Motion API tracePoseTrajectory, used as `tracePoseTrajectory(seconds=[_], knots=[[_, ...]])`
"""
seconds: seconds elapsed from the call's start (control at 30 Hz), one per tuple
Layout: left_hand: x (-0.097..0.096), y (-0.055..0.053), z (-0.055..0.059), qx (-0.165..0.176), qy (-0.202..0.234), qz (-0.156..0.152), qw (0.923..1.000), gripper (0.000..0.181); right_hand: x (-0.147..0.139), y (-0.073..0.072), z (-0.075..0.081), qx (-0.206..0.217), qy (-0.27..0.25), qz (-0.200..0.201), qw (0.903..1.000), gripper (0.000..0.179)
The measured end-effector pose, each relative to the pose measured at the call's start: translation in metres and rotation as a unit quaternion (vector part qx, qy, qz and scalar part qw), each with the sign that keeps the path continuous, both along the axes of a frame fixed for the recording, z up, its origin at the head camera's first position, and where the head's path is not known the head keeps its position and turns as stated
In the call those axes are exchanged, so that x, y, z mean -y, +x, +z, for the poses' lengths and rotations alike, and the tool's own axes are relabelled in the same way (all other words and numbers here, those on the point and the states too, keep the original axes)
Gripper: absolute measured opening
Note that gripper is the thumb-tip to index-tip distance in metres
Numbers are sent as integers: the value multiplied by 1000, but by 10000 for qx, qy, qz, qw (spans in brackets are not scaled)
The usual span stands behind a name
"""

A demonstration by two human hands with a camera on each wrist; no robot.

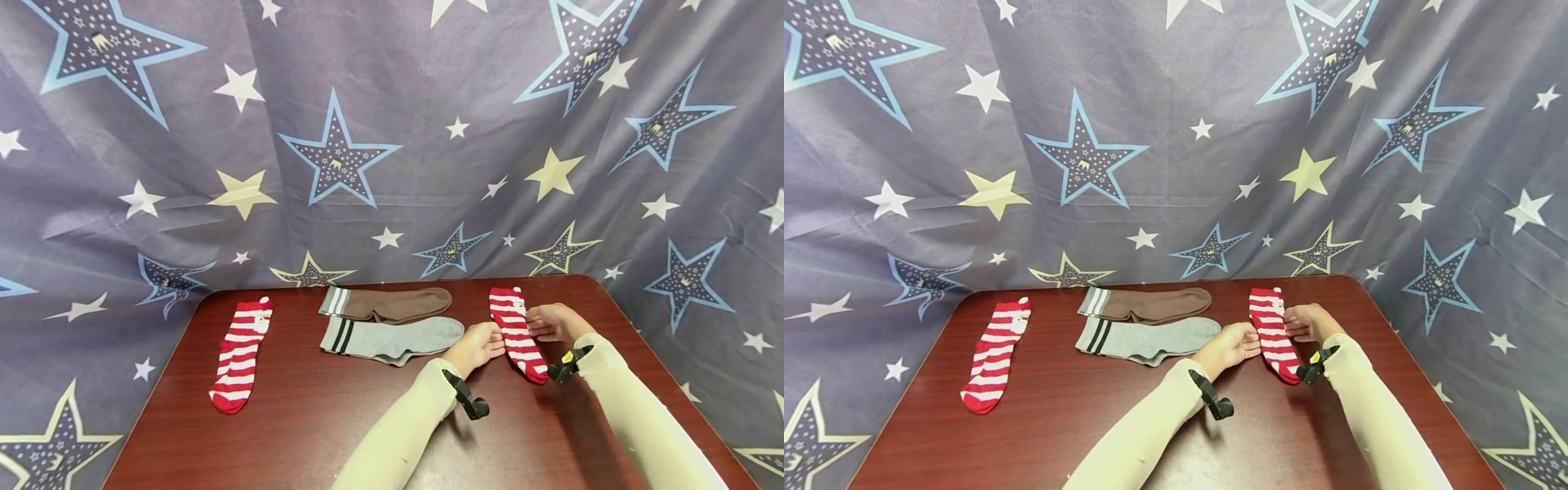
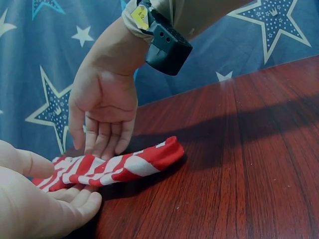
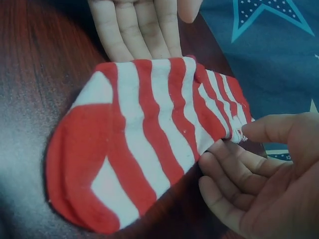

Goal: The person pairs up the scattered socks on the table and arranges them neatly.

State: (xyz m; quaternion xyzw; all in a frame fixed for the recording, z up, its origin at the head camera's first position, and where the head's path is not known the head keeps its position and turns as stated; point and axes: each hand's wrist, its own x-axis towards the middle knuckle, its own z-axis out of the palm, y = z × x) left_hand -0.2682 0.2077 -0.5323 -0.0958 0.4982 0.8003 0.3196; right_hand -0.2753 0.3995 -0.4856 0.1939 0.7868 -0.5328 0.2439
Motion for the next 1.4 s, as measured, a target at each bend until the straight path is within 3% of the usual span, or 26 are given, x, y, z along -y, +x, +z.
tracePoseTrajectory(seconds=[0.3, 0.67, 1.0, 1.27, 1.4], knots=[[0, -2, -2, 99, -33, 102, 9999, 38, 6, -2, -2, -28, -143, 55, 9999, 46], [2, -5, -4, 30, 128, 103, 9999, 39, 12, -2, -10, 100, -567, 39, 9983, 58], [6, -7, 1, -80, 306, -21, 9995, 41, 16, 0, -8, 32, -935, 19, 9956, 55], [3, -26, -14, -239, 404, 118, 9988, 37, 22, -1, -4, -17, -1272, -74, 9918, 50], [6, -27, -7, -177, 326, 259, 9990, 37, 27, -2, -2, 29, -1550, -113, 9878, 44]])
